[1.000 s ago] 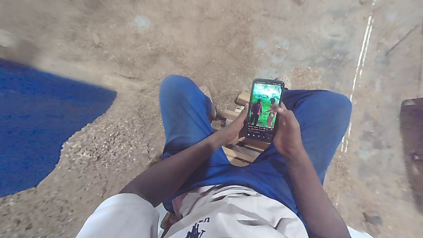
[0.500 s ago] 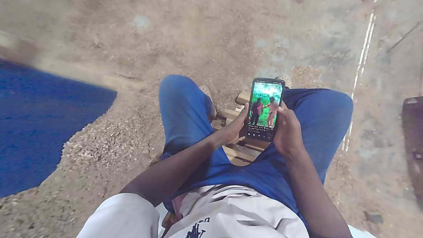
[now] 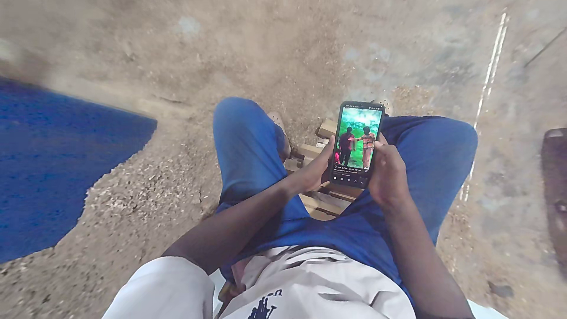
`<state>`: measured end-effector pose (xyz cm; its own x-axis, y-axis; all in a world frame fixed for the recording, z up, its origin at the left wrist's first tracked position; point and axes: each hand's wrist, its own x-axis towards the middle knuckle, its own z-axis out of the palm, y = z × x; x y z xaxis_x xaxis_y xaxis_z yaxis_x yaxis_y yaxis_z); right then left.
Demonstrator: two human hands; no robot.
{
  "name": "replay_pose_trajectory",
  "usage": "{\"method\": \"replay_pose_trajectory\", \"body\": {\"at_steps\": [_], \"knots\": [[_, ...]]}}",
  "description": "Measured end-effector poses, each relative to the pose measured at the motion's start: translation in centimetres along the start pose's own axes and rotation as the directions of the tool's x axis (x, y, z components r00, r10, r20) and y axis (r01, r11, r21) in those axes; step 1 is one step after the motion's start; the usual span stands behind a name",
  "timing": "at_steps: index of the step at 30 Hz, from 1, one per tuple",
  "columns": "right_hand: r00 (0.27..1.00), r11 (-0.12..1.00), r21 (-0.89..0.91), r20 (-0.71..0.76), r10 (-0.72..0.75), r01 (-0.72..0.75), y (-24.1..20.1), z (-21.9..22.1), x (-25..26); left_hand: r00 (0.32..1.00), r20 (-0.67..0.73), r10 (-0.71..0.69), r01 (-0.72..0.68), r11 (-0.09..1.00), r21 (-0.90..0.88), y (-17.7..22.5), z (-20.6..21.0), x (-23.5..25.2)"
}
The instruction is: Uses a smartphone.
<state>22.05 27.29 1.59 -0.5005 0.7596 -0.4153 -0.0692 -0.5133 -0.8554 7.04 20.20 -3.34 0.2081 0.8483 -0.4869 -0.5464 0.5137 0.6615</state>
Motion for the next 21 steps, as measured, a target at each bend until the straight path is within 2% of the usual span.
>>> {"method": "replay_pose_trajectory", "body": {"at_steps": [21], "knots": [[0.999,1.0,-0.009,-0.029,0.013,-0.013,0.0,0.19,-0.02,0.999,-0.031,-0.028,0.027,1.0,-0.011,0.47,0.49,-0.14]]}}
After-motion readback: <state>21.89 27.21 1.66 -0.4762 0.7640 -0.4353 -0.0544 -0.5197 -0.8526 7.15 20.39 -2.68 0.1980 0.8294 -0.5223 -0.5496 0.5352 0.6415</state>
